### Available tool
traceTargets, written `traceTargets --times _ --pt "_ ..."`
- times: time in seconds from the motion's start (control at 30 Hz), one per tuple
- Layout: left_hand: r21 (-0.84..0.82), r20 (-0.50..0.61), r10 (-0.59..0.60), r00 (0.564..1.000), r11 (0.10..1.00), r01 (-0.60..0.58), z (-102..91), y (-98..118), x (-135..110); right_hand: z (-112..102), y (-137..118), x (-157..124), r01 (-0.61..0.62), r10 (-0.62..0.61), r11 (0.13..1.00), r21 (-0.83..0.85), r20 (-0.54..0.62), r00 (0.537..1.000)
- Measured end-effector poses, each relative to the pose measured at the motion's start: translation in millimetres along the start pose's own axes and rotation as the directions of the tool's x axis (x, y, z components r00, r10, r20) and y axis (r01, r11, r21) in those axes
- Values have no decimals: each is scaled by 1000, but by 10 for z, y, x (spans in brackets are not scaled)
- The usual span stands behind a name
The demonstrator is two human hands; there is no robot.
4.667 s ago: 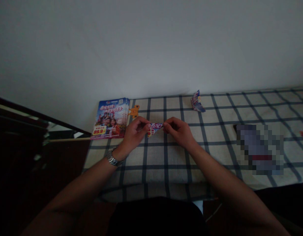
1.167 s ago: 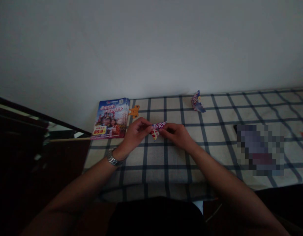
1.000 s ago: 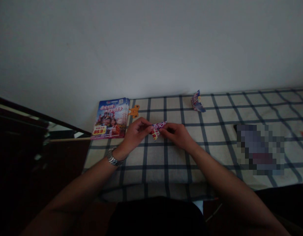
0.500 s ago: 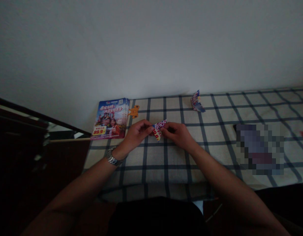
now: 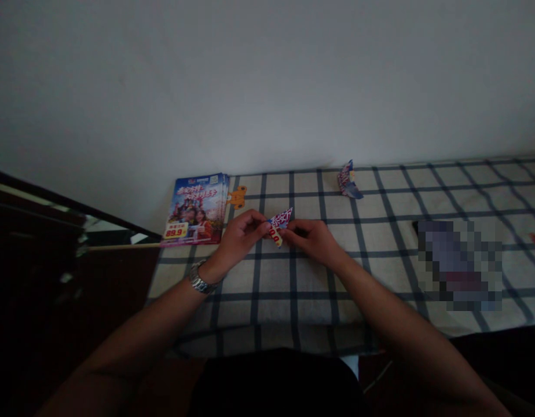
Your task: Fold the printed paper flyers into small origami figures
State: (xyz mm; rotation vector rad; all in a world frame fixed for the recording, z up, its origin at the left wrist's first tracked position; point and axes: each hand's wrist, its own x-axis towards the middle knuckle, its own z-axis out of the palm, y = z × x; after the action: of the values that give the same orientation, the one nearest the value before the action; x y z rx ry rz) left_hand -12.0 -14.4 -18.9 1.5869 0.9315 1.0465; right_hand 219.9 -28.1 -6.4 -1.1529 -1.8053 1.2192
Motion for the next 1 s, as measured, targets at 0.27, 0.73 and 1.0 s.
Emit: traceTargets --times 0.27,0.73,1.0 --pt "7 24 7 1000 1000 -7 -8 -16 12 -14 29 -12 -1 1 1000 -25 6 1000" --pt "-17 33 -8 999 1000 8 15 -46 -3 10 -4 1 -15 15 1000 0 -19 1000" --pt "-14 -32 19 999 1000 -19 20 -8 16 23 46 1 -16 15 998 54 25 1000"
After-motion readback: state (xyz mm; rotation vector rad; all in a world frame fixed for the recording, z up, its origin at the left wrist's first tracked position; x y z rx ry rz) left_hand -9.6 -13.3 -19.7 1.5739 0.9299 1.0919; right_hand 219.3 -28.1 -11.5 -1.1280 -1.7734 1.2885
